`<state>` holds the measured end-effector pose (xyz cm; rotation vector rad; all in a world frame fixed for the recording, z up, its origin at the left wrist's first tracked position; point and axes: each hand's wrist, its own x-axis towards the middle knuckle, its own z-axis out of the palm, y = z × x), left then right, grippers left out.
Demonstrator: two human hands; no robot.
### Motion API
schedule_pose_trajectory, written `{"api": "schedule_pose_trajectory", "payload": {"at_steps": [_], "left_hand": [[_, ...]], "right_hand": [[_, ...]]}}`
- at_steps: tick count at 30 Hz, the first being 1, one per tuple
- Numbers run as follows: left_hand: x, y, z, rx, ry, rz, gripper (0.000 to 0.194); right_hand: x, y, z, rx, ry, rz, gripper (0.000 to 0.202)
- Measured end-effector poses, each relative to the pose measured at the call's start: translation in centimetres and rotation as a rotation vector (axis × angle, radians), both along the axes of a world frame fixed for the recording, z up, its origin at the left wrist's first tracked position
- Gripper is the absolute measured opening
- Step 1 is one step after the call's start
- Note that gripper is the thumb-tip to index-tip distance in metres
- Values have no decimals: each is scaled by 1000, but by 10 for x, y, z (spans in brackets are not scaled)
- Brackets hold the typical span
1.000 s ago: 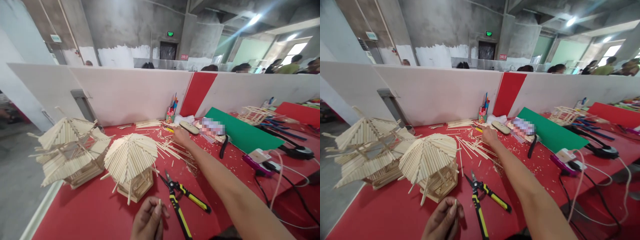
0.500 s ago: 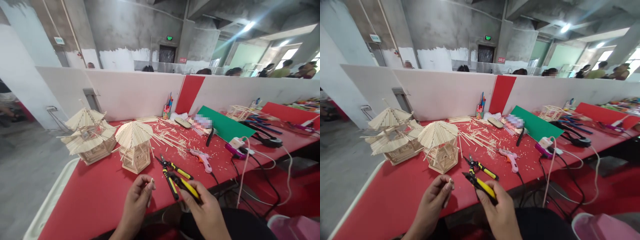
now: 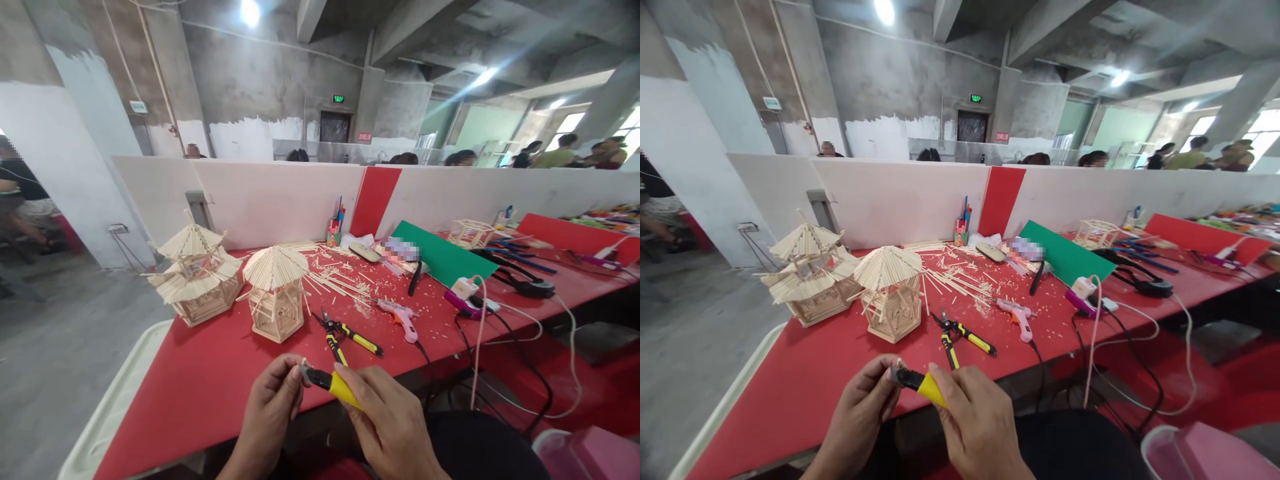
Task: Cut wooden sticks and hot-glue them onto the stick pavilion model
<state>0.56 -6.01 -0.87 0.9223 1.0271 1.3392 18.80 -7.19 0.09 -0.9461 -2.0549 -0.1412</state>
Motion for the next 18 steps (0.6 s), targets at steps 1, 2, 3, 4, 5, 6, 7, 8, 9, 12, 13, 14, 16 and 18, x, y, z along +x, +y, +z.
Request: {"api": "schedule_pose_trajectory", "payload": {"at_steps": [1,2,3,4,5,6,7,8,9,12,13,14,16,18], "left_hand": [[0,0,0,-7,-9,-6,30],[0,-1,1,-14,-14,-9,29],[-1,-1,2,-21,-19,-11,29],[-1,-1,2,-29,-25,-12,29],[-1,-1,2,-37,-32,-12,30],[-2,-1,3,-44,-39,-13,31],[-2,-1,3,-48,-45,-16,31],[-3,-1,3,-47,-46,-21,31],[-3,-1,3,-44,-41,-29,31],[-5,-1,3,-40,-21,-43,31],[-5,-1,3,-41,-18,-39,32],[-6,-1,3,-42,-15,-32,33],[-7,-1,2,-36,-1,-23,33],[-9,-1,2,-23,23,-22,32]], "right_hand": [[0,0,1,12,-7,-8,46],[0,1,1,20,-13,-15,45],[0,1,1,24,-22,-19,45],[0,2,1,27,-30,-23,44],[0,3,0,30,-35,-27,44],[0,4,-1,36,-39,-33,43],[0,4,-2,43,-41,-37,44],[0,5,-3,48,-42,-41,44],[-1,5,-4,51,-43,-41,44],[-2,6,-6,35,-48,-27,46],[-2,6,-6,30,-49,-23,46],[-2,7,-6,28,-50,-23,47],[-3,8,-6,32,-56,-27,46],[-3,9,-5,42,-67,-31,44]]}}
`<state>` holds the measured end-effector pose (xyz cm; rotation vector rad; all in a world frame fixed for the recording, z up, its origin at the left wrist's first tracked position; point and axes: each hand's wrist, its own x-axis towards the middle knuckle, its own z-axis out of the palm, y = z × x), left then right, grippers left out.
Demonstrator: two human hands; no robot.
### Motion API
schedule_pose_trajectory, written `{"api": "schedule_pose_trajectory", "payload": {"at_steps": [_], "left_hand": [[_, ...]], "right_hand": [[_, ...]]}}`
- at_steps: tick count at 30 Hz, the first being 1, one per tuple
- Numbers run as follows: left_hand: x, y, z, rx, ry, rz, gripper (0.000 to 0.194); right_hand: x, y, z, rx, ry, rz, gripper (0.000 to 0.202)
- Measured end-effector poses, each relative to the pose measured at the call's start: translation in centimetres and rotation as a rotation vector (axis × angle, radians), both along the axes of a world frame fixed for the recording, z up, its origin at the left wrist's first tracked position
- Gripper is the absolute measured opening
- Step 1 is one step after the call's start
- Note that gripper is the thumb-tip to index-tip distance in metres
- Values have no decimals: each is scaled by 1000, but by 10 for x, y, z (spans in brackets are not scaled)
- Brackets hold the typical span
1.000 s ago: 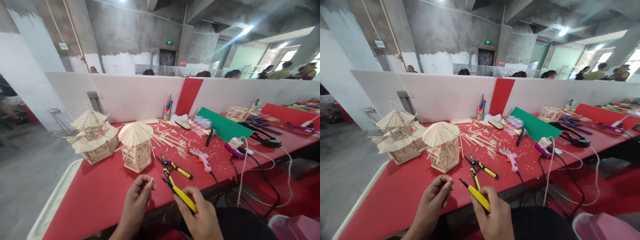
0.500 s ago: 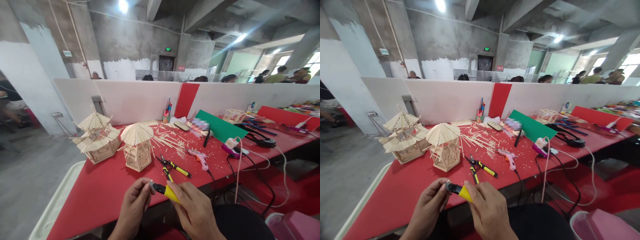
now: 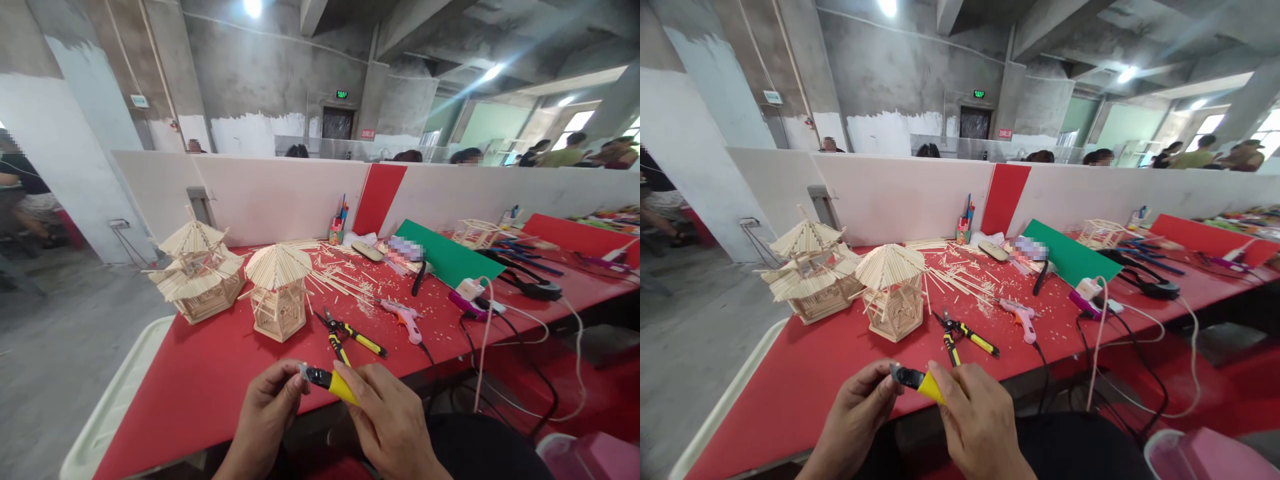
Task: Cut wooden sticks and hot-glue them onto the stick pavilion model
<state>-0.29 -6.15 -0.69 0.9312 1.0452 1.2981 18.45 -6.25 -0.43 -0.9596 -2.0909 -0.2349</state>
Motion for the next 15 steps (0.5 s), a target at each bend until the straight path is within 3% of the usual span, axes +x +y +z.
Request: {"api": "schedule_pose_trajectory", "payload": {"at_steps": [6,10,12,15], "left_hand": [[-3,-1,5,150,215,47,26],[-6,-7,13,242,342,74,25],[-8,-13,15,256,345,59,30],[-11,-20,17,293,313,1,36]], "right_hand": [[-7,1,-3,74,-51,-79,33],[-4,9,-15,72,-114,-80,27],[9,21,-23,68,-138,-186,27],[35,35,-26,1,-91,-519,29]]}}
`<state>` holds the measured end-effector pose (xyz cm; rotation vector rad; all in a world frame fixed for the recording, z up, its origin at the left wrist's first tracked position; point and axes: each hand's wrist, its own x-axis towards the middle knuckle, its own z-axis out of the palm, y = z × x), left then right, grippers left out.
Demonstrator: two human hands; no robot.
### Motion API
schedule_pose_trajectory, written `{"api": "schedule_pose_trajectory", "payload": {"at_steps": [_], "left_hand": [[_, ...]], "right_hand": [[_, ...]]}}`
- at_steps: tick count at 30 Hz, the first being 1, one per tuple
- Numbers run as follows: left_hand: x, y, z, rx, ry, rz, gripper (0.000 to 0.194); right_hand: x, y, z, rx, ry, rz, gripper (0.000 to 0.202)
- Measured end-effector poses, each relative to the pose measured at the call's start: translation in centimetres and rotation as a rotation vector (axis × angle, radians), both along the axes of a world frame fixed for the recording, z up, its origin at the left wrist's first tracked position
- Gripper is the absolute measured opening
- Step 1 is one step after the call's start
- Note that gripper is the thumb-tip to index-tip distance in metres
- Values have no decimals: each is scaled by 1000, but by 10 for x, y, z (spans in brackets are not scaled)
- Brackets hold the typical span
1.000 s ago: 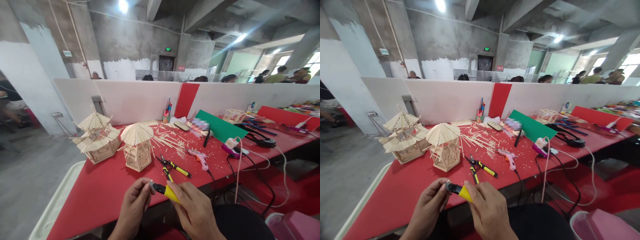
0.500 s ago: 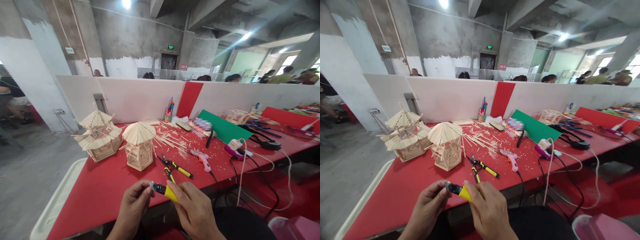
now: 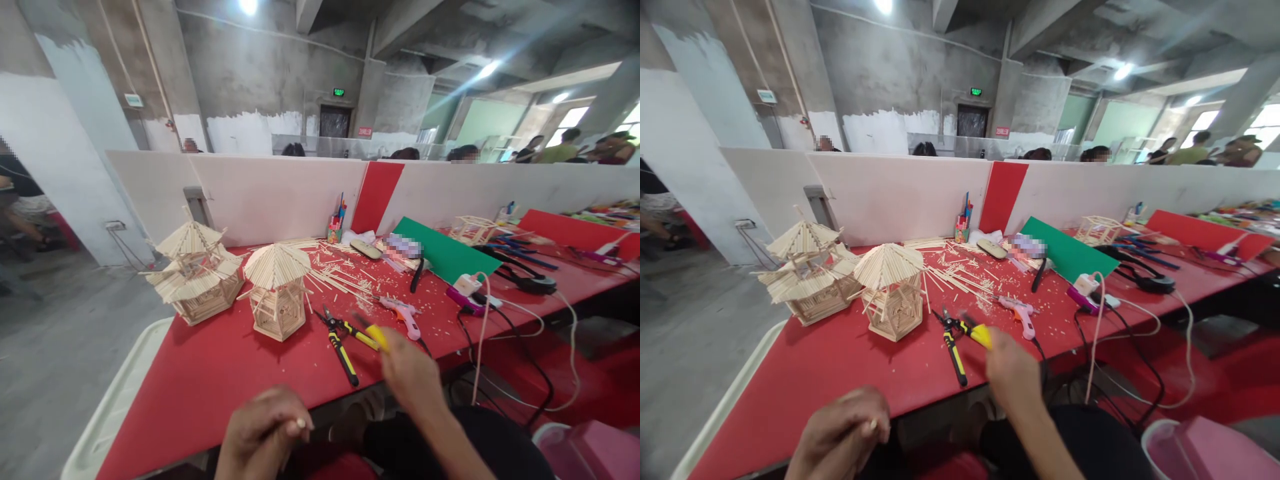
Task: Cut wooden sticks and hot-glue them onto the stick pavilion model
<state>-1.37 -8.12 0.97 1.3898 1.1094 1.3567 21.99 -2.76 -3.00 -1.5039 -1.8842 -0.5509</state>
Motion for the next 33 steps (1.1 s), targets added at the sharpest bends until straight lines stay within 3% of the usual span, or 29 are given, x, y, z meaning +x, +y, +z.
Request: {"api": "schedule_pose_trajectory", "payload": {"at_steps": [2,6,10,25,29,31,32,33], "left_hand": [[1,2,-2,-140,-77,26,36],[8,14,-11,-299,-252,-26,35],[9,18,-16,-298,-255,-68,37],[7,15,-15,-277,-172,-164,42],[3,10,-15,-321,-183,-181,40],[-3,1,-11,-324,-193,-196,40],[-6,-4,-10,-299,-189,-214,42],[-9,-9,-8,-289,-192,-267,43]], "right_hand": [[9,0,8,-45,114,-27,28],[-10,-24,33,-153,143,412,27],[-33,-40,44,-149,130,549,28],[-36,-40,37,-190,128,564,29],[-36,-36,26,-184,77,564,34],[-28,-24,16,-202,42,461,38],[-22,-16,11,-226,31,354,39],[-15,-7,7,-239,52,158,39]]}}
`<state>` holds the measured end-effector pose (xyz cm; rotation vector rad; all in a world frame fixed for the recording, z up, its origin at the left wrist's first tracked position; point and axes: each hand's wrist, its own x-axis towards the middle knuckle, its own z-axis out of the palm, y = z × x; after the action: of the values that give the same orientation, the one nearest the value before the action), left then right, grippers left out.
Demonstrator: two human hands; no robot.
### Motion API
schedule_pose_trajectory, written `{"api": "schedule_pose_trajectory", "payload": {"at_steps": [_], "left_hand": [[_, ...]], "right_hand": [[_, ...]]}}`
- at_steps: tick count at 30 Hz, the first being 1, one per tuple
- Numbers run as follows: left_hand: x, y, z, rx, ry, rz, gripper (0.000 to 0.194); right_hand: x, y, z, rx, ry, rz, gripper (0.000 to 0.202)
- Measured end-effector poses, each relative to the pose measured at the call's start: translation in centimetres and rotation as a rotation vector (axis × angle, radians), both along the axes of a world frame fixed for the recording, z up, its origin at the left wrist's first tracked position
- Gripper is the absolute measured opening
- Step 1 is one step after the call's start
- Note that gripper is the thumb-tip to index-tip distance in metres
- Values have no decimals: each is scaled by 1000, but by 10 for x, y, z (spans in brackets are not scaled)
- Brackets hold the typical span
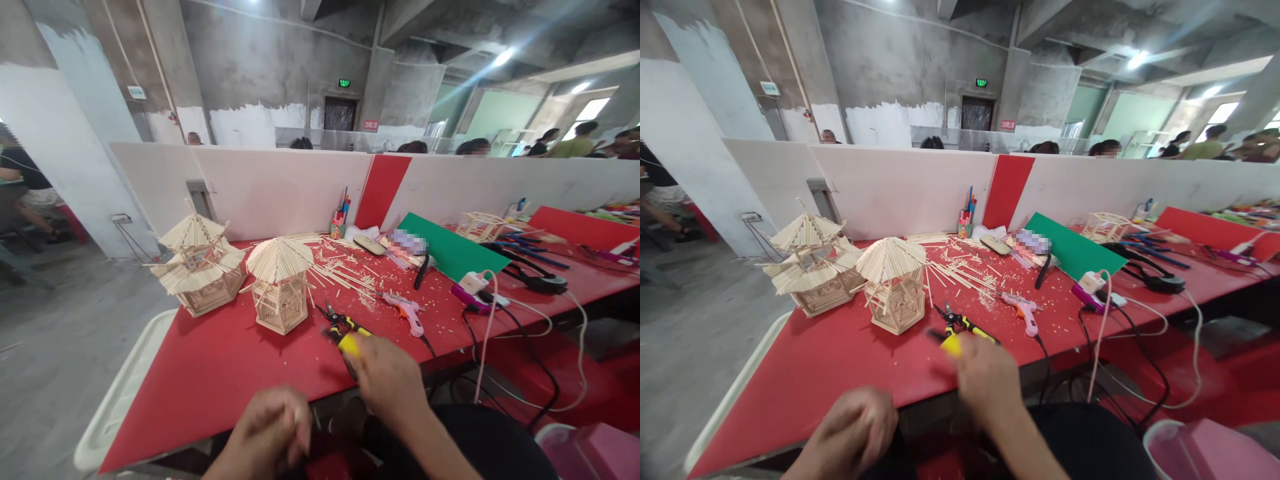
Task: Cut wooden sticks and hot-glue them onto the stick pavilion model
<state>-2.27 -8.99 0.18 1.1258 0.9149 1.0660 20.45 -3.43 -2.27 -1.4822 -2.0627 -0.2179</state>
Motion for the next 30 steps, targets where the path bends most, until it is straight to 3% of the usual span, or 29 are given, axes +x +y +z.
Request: {"api": "schedule_pose_trajectory", "payload": {"at_steps": [2,3,9,13,16,19,21,25,30], "left_hand": [[-2,-3,2,-22,-43,-70,41],[0,-2,3,-34,-48,-54,39],[20,31,2,-75,-128,186,31],[6,41,0,-5,-89,377,31],[-10,47,-2,-48,-135,508,31],[-18,56,1,-105,-213,558,32],[-19,62,4,-147,-255,573,34],[-19,72,3,-224,-359,568,42],[-24,75,-9,-308,-433,492,38]], "right_hand": [[11,19,-4,-70,9,-251,39],[14,28,-4,-79,16,-305,39],[-22,89,-5,-255,-139,-252,37],[-28,118,-7,-270,-136,-262,35],[1,113,-11,-271,-96,-397,40],[42,95,-23,-375,-42,-661,45],[66,88,-34,-460,-16,-752,49],[96,97,-47,-580,51,-748,50],[107,106,-40,-610,172,-690,29]]}}
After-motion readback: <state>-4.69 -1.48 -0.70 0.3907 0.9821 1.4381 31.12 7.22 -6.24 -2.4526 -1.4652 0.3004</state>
